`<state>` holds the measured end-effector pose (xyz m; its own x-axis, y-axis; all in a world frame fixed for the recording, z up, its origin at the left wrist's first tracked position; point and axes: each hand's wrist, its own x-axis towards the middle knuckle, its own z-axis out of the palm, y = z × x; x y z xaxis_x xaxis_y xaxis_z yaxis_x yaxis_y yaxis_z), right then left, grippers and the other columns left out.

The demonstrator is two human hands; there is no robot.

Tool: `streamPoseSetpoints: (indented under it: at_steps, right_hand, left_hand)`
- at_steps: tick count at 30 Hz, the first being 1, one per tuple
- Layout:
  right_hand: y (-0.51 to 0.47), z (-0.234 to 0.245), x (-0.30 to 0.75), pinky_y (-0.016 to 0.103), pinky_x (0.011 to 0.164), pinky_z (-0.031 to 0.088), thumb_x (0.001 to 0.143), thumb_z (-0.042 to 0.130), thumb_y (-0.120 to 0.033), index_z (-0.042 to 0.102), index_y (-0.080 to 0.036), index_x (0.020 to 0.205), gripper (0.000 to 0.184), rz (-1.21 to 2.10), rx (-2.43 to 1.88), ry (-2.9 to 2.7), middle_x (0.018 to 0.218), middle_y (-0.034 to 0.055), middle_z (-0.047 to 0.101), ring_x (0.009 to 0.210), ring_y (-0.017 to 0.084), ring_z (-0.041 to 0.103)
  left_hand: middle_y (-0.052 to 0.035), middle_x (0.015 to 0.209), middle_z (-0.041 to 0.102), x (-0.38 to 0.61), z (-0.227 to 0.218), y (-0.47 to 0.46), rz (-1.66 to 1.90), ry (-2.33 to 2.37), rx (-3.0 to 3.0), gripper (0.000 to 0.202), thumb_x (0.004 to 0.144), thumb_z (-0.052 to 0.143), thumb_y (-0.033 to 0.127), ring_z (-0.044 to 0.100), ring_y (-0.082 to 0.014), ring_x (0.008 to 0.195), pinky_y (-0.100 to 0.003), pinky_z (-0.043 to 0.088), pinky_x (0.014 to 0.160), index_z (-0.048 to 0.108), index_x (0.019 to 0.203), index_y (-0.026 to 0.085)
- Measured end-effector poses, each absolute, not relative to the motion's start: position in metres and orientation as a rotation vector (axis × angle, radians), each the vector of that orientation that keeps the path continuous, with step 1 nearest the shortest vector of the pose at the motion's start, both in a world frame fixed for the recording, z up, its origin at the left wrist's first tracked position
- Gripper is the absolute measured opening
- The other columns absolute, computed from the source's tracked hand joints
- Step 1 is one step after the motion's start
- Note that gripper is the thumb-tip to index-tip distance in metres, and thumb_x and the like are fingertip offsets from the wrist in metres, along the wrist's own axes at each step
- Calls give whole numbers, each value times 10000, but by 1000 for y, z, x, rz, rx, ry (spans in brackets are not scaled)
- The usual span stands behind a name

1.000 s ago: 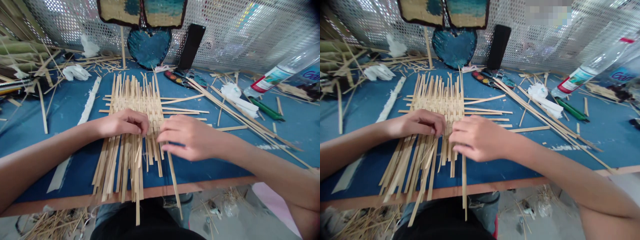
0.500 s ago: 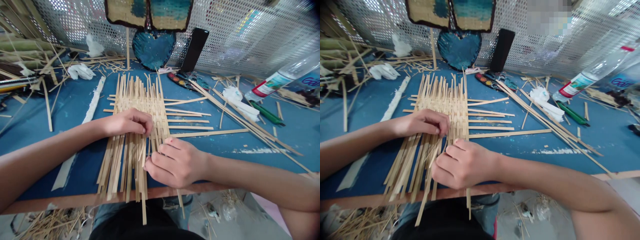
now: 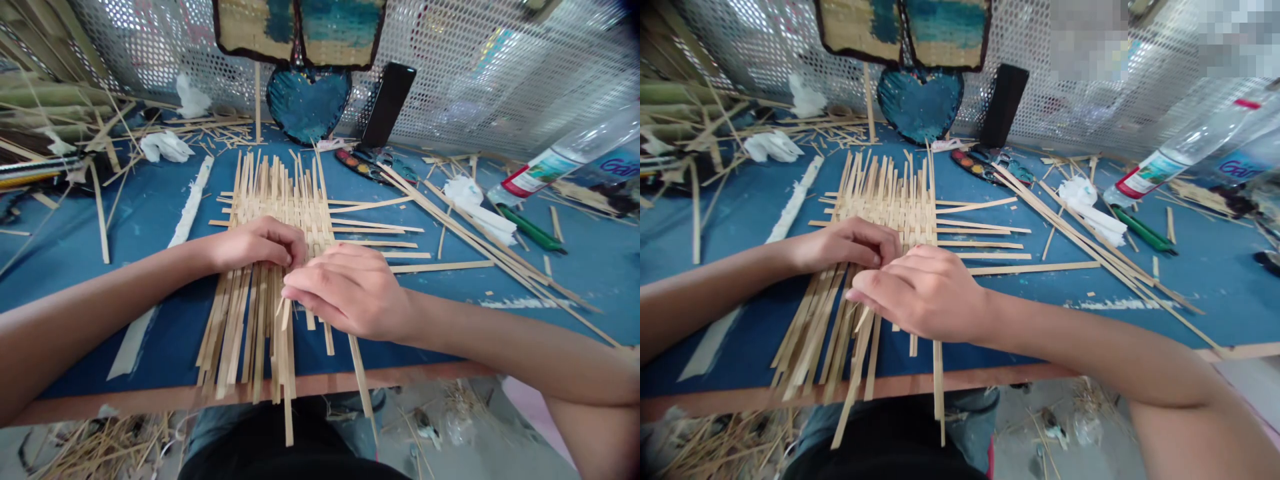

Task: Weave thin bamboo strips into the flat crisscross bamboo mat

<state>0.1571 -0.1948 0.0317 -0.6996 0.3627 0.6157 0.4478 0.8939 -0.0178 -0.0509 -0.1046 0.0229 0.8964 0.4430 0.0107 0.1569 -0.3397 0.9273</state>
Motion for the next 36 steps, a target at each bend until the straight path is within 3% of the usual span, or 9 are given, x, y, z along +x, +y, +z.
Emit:
streamPoseSetpoints:
  at_steps: [8,17,19,22,24,29,36]
  right_hand:
    - [-194,29,186,311,767,449,1035,594,-258,662,-208,889,168,-480,-155,-2615,710,-46,672,661,117,562]
    - [-211,17,205,373,822,431,972,638,-209,657,-186,847,129,-452,-340,-2717,787,6,662,756,177,572]
    - [-209,17,200,404,894,431,976,627,-254,672,-185,893,117,-418,-280,-2755,949,42,712,872,207,611]
    - [-199,20,190,418,960,439,1014,570,-392,696,-170,988,256,-205,-307,-2794,1190,108,723,1100,261,618]
    - [-190,19,186,406,948,457,1039,524,-419,701,-150,1017,323,-83,-341,-2807,1203,131,730,1134,269,620]
    - [-181,10,185,401,948,448,1066,465,-315,677,-116,1132,298,-23,-324,-2801,1190,134,744,1115,259,643]
    - [-168,10,187,416,976,398,1081,429,-418,634,-117,1259,406,71,-304,-2849,1203,156,722,1169,273,584]
  left_hand:
    - [-35,782,695,-50,24,-105,304,431,1987,162,845,596,198,641,-168,771,-271,471,762,712,738,160]
    - [-35,808,707,-49,24,-105,301,420,2002,179,873,592,196,643,-167,795,-266,470,772,715,745,167]
    - [-38,814,711,-49,24,-105,302,426,2004,180,874,595,195,646,-171,802,-272,474,780,718,746,166]
    - [-38,808,713,-49,23,-105,307,439,1983,169,863,598,189,649,-176,808,-285,480,794,715,743,164]
    - [-38,806,712,-50,22,-105,306,459,1963,160,855,596,193,647,-178,804,-293,481,794,708,744,162]
    - [-29,770,689,-51,20,-104,314,474,1951,143,839,594,192,626,-171,755,-291,472,752,687,734,162]
    - [-29,727,649,-52,20,-104,281,499,1970,140,825,563,202,599,-174,726,-281,445,683,670,744,162]
